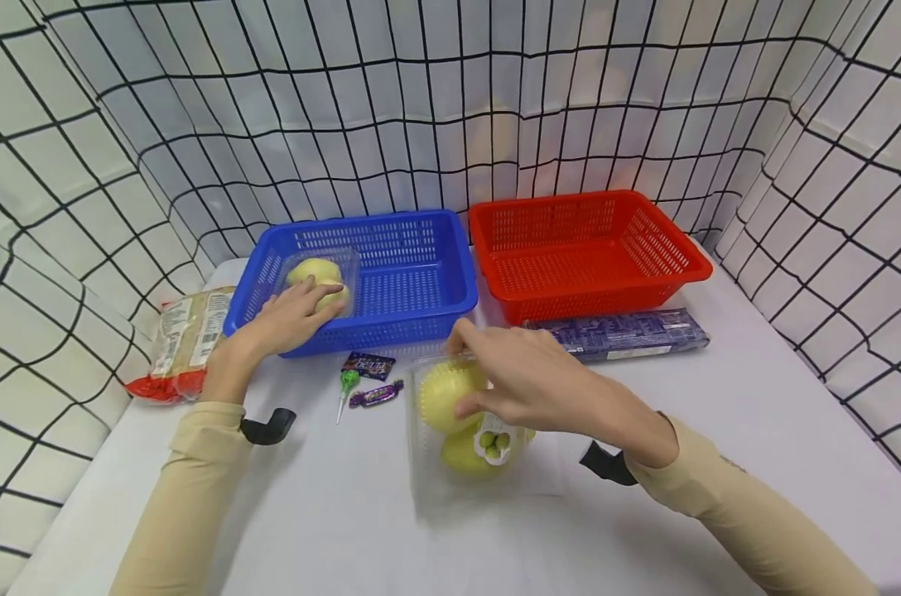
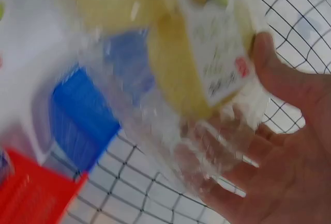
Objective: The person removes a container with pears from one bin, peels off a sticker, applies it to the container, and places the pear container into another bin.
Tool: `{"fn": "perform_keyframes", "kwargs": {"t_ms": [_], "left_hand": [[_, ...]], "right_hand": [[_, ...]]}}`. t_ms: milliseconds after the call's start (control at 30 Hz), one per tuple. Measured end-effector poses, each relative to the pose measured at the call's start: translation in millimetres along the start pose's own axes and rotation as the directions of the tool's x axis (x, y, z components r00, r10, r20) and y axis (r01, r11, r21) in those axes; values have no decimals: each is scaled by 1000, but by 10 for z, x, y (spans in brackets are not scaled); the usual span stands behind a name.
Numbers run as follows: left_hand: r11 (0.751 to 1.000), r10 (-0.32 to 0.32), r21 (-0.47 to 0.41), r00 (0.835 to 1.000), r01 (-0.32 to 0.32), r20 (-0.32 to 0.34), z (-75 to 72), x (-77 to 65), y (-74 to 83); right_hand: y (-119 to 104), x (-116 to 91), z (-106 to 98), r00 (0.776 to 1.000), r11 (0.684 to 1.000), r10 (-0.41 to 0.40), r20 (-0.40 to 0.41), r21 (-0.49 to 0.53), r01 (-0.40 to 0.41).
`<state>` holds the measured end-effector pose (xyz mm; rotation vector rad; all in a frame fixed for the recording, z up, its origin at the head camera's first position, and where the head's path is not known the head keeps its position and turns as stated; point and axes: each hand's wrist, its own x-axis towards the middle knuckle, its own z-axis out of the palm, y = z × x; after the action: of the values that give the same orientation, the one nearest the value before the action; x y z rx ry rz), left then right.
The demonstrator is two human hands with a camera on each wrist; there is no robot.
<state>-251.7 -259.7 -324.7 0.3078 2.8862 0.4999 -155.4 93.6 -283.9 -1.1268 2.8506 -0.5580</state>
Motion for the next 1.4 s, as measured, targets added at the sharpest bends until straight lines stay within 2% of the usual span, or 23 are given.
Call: {"fn": "perform_keyframes", "kwargs": {"t_ms": [133,300,500,667,867,1067,1267,1400], "left_hand": [[1000,-7,14,1000,6,5,-4,20,-44],[999,-17,30,1000,17,-3,-27,24,-101],[1000,-4,6,1000,4,-14,2,19,-125],[1000,-6,0,1000,6,-5,34,50,-136],[1000,-8,25,1000,8,-19,-48,88,-158],[1000,-2,25,1000,2,-26,-54,82,-172],[999,-14,33,998,16,-54,-117,41,-198],[1000,-2,21,999,4,-54,-90,26,-186]], "right_hand": [[108,-34,-168,995,998,1,-97,-60,-7],[404,94,-574,988,997,-3,-157,-71,-8],[777,252,-1077,967,970,48,-249,-220,-105],[1234,410,-1354,956,946,95,-276,-275,-174],[1862,759,-1435,967,926,138,-214,-318,-202],[2274,1001,-1423,973,907,197,-122,-355,-228],[2535,1233,-1516,947,906,318,53,-311,-287],[2711,1249,-1461,925,917,356,136,-239,-318]]}}
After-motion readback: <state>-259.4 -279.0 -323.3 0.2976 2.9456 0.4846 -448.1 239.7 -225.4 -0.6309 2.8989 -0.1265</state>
